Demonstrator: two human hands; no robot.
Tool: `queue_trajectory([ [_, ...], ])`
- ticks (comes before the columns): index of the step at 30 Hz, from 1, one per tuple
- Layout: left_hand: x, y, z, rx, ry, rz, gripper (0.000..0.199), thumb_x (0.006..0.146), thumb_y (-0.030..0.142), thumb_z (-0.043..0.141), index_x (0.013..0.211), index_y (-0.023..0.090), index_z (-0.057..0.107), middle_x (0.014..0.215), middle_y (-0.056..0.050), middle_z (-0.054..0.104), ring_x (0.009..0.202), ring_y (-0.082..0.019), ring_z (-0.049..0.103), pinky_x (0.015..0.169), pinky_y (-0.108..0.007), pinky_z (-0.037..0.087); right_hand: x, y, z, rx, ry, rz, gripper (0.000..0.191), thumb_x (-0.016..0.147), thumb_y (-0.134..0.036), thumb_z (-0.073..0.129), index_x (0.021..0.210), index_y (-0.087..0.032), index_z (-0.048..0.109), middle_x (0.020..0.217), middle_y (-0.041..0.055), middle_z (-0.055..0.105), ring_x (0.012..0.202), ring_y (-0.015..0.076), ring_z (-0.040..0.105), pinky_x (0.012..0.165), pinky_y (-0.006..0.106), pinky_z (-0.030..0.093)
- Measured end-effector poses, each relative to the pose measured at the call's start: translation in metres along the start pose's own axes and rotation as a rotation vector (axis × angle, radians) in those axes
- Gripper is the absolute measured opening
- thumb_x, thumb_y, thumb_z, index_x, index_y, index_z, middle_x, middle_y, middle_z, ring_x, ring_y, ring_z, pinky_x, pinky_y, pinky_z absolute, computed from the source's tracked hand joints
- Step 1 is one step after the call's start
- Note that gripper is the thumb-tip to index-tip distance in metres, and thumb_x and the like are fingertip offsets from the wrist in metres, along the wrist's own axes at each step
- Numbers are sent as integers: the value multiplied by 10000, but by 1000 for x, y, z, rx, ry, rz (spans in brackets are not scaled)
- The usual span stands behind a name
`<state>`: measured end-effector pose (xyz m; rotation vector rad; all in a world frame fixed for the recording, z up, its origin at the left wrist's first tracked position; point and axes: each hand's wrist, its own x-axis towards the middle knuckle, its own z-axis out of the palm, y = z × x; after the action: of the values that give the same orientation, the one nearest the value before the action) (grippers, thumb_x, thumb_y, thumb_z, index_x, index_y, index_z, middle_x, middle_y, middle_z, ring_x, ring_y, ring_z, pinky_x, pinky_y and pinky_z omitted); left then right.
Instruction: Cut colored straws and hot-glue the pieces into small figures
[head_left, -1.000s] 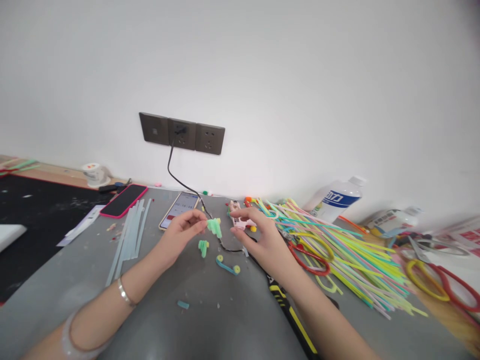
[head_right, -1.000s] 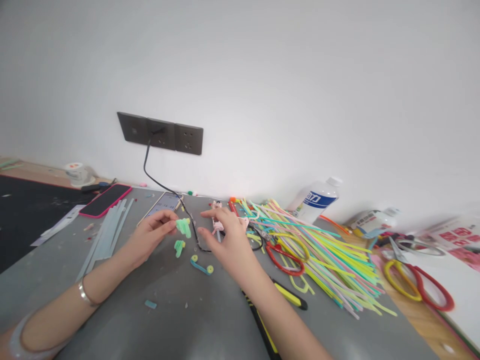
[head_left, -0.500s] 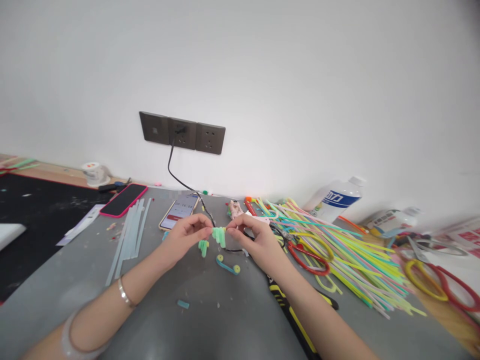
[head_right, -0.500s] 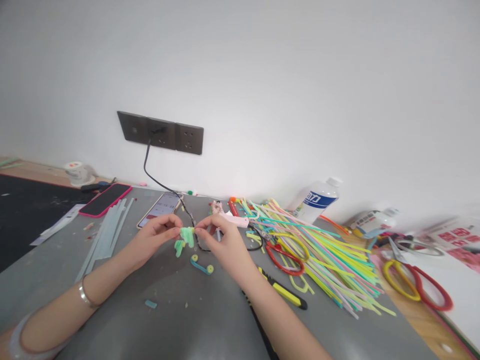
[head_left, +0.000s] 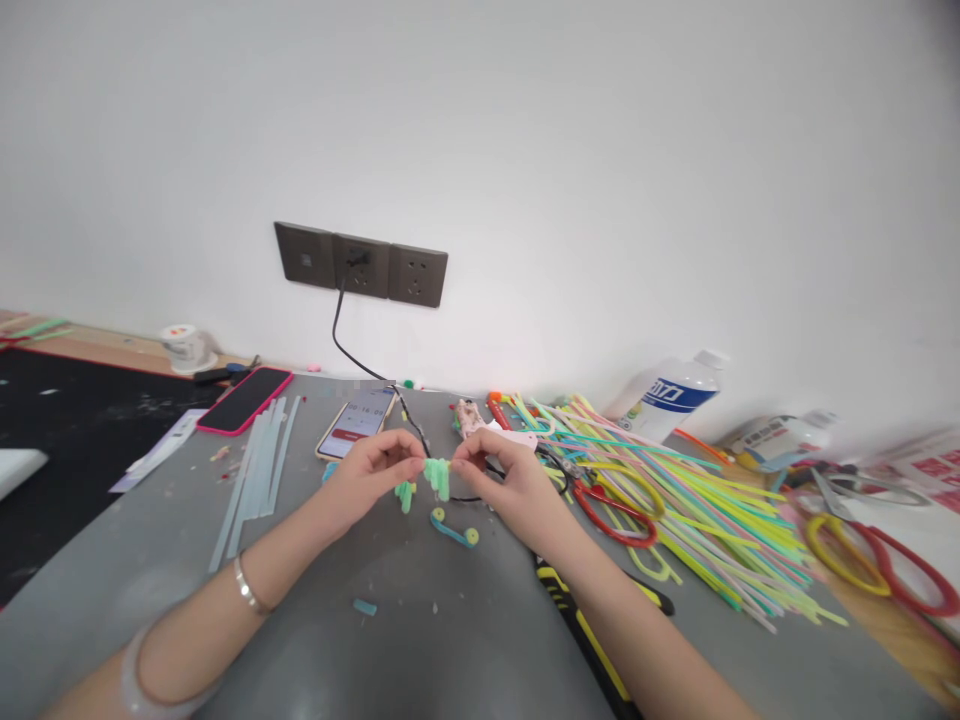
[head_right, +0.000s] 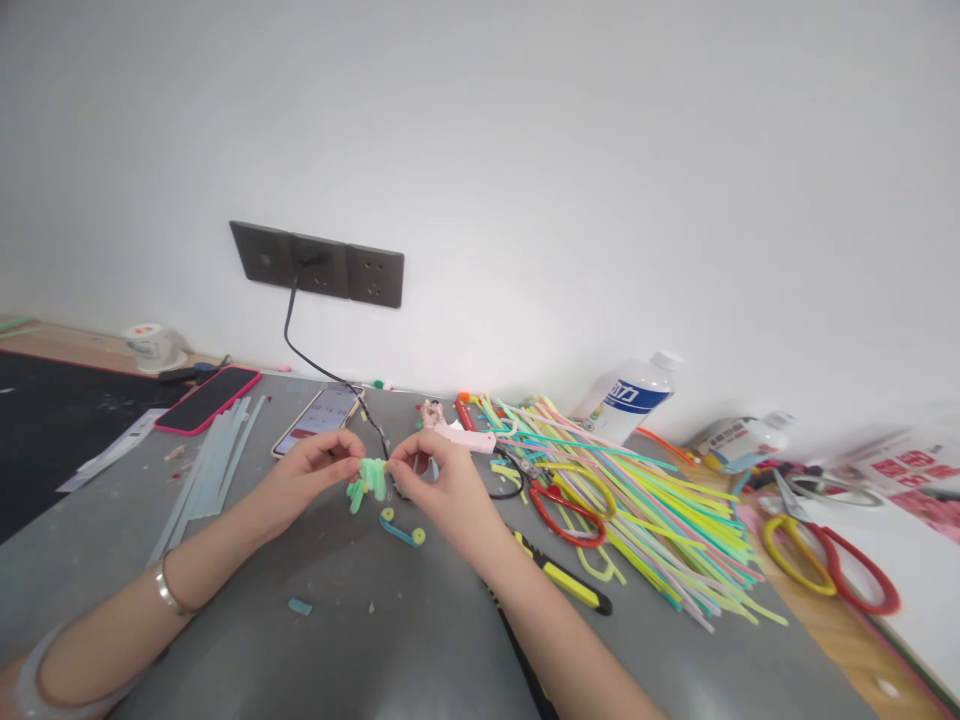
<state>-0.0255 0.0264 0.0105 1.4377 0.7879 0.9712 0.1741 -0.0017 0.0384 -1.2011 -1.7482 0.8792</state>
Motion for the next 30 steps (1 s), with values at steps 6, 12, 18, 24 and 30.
queue_trajectory([
  [6,0,0,1,1,-9,4,274,799,431,720,772,174,629,708,18,559,665,-123,512,624,-229,416,-1,-1,1,-7,-14,-11,93,814,-227,557,738,-198,601,705,-8,601,688,149,530,661,272,414],
  [12,0,-1,0,-2,-20,-5,279,807,433,717,776,171,627,712,18,562,668,-121,512,630,-228,417,-1,-1,1,-15,-23,-22,93,817,-214,557,740,-198,606,711,-9,607,695,146,524,671,269,410],
  [18,0,0,0,14,-16,5,298,800,454,715,764,172,625,708,14,561,663,-127,516,623,-238,427,-1,-1,0,-19,-30,-36,90,820,-200,564,742,-196,609,710,-9,609,691,145,518,663,271,407],
  [24,0,0,1,17,-15,-3,278,802,436,712,762,176,623,704,18,560,659,-129,523,626,-238,430,-1,-3,1,-29,-28,-27,90,823,-202,571,742,-198,609,719,-4,609,709,152,529,670,276,419],
  [30,0,0,0,27,-14,10,264,814,424,703,768,175,628,710,14,563,665,-130,521,630,-238,432,-1,-3,1,-22,-37,-26,91,820,-197,562,742,-196,609,718,-4,612,710,152,529,673,274,413],
])
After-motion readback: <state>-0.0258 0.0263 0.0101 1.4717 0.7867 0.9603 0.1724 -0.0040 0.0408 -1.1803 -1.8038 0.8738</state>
